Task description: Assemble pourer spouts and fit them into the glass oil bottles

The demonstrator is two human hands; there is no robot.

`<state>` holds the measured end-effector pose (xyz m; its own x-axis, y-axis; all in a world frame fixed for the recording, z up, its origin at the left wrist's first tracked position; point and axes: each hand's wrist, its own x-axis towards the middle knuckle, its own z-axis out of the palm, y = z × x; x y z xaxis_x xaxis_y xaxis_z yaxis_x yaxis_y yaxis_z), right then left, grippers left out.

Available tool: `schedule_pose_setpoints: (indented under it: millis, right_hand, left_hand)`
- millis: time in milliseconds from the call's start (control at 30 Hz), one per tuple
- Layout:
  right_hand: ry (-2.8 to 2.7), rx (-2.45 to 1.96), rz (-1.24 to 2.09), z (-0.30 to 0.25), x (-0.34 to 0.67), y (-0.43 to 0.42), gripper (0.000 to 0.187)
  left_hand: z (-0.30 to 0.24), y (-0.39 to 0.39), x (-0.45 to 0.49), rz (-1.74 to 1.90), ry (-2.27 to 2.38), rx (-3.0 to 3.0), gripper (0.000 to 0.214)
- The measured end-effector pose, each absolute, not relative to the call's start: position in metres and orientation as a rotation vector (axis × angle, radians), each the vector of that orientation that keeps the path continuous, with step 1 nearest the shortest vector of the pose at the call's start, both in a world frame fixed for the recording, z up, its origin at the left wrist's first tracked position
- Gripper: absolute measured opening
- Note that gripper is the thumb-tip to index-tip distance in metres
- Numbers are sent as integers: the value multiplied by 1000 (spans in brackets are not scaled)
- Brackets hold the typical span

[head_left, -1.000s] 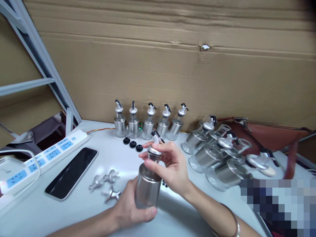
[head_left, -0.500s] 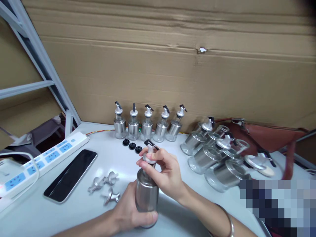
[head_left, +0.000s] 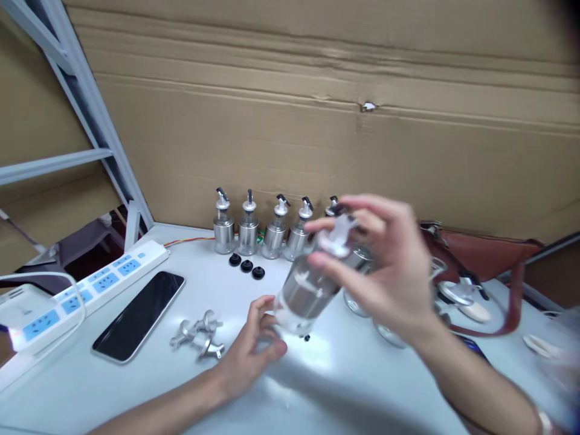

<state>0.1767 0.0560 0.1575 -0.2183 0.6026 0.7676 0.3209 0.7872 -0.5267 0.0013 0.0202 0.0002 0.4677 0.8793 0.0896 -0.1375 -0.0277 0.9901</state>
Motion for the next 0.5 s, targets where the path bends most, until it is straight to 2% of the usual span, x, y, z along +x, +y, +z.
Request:
schedule_pose_setpoints:
  millis: [133, 267, 500]
  right_hand:
    - [-1729, -834, -195, 217, 206, 78, 45]
    - [-1580, -1022, -588, 248, 237, 113, 49]
    - [-1629, -1476, -464, 231, 285, 181, 57]
  left_hand:
    - [-4, 16, 4, 825, 772, 1406, 46]
    - [-1, 15, 5, 777, 807, 1414, 36]
    - [3, 16, 7, 764, 815, 1434, 32]
